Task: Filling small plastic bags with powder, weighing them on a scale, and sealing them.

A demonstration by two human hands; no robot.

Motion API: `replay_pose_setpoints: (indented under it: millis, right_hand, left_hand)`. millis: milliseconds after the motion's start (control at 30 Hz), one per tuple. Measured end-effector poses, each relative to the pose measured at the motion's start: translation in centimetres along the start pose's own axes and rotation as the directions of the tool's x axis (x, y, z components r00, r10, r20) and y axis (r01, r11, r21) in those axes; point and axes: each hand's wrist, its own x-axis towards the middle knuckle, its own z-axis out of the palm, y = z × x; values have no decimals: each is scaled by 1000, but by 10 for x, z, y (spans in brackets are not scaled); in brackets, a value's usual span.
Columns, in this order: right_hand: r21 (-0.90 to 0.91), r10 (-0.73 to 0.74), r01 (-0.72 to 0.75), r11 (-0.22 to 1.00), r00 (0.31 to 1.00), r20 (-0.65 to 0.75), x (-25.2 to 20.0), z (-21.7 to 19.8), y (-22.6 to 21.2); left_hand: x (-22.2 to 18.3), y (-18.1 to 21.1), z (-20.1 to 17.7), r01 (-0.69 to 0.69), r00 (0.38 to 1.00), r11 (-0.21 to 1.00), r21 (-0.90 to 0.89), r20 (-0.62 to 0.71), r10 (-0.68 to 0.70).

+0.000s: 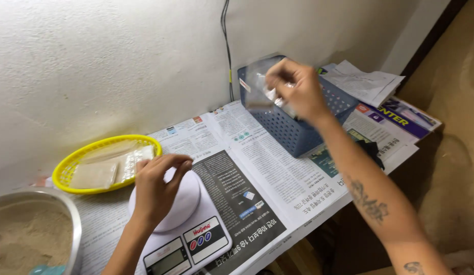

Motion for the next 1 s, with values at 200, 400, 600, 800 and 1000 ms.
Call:
replay_pose_setpoints:
  millis: [200, 400, 600, 800, 1000]
  right_hand:
    - [-266, 18, -24, 964, 1000, -23, 21, -62, 124]
    - [-444, 146, -137, 886, 989, -14, 21, -53, 138]
    - [-609, 461, -373, 700, 887, -14, 17, -49, 117]
    - [-561, 520, -465, 685, 851, -71, 10, -48, 112]
    - [-629, 481, -432, 646, 870, -103, 22, -55, 146]
  left_hand:
    - [76, 55, 76, -302, 952, 952, 58, 74, 298]
    - [142, 89, 196, -355, 932, 923, 148, 136, 336]
    - [184, 79, 302, -152, 791, 919, 365, 602, -108]
    - [206, 93, 293, -170, 641, 851, 496, 712, -287]
    - [209, 139, 270, -278, 389, 732, 622, 770, -507]
